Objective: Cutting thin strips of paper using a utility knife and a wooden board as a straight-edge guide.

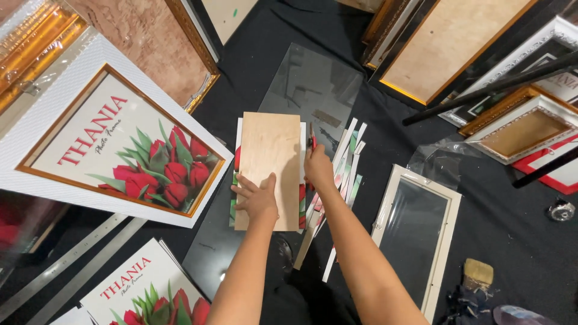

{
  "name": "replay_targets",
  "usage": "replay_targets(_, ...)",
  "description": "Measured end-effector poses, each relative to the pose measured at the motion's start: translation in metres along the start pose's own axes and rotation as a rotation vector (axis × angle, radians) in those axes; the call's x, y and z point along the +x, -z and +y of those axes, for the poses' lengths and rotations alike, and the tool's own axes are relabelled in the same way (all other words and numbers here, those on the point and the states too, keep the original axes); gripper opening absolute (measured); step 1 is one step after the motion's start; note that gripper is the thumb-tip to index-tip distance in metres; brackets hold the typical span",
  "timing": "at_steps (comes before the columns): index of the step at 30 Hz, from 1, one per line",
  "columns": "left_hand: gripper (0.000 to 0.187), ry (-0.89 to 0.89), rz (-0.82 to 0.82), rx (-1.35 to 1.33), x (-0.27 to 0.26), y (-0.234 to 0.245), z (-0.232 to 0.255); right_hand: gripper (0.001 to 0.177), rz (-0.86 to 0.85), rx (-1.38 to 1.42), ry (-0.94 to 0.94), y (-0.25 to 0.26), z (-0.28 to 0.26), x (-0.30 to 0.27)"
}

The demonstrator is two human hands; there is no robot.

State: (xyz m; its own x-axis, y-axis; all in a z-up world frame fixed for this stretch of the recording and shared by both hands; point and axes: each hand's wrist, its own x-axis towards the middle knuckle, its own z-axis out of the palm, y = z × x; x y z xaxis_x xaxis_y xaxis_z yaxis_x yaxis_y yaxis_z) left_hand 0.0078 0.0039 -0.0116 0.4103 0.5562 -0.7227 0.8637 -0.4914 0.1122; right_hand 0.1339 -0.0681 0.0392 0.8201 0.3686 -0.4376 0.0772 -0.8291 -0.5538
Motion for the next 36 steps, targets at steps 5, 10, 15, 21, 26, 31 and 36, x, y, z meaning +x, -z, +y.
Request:
replay_targets(5, 0.123, 0.011, 0.012, 0.012, -0.001, -0.002, 0.001, 0.032, -0.007, -0.066, 0.006, -0.021, 0.007, 0.066)
replay_targets(10, 0.129, 0.018, 0.018, 0.021, 0.009, -0.007, 0.0, 0.029, -0.024, -0.187, 0.056, -0.052, 0.023, 0.077)
replay_targets(15, 0.123, 0.012, 0.04, 0.013, 0.006, -0.008, 0.0, 0.032, -0.144, -0.232, 0.043, -0.05, 0.035, -0.005)
replay_targets(21, 0.127, -0.005, 0.013, 0.006, 0.001, 0.0, 0.0, 0.033, 0.046, -0.119, -0.04, -0.002, 0.022, -0.017)
replay_targets(26, 0.127, 0.007, -0.001, 0.012, -0.003, 0.002, 0.003, 0.042, 0.052, -0.053, -0.057, -0.007, 0.022, 0.017)
replay_targets(31, 0.126, 0.019, -0.015, 0.021, -0.001, 0.003, 0.003, 0.038, 0.018, -0.082, -0.086, -0.016, 0.032, 0.036)
replay_targets(36, 0.127, 0.012, -0.016, 0.032, -0.002, 0.004, 0.003, 0.049, 0.037, -0.01, -0.038, -0.012, 0.027, 0.024)
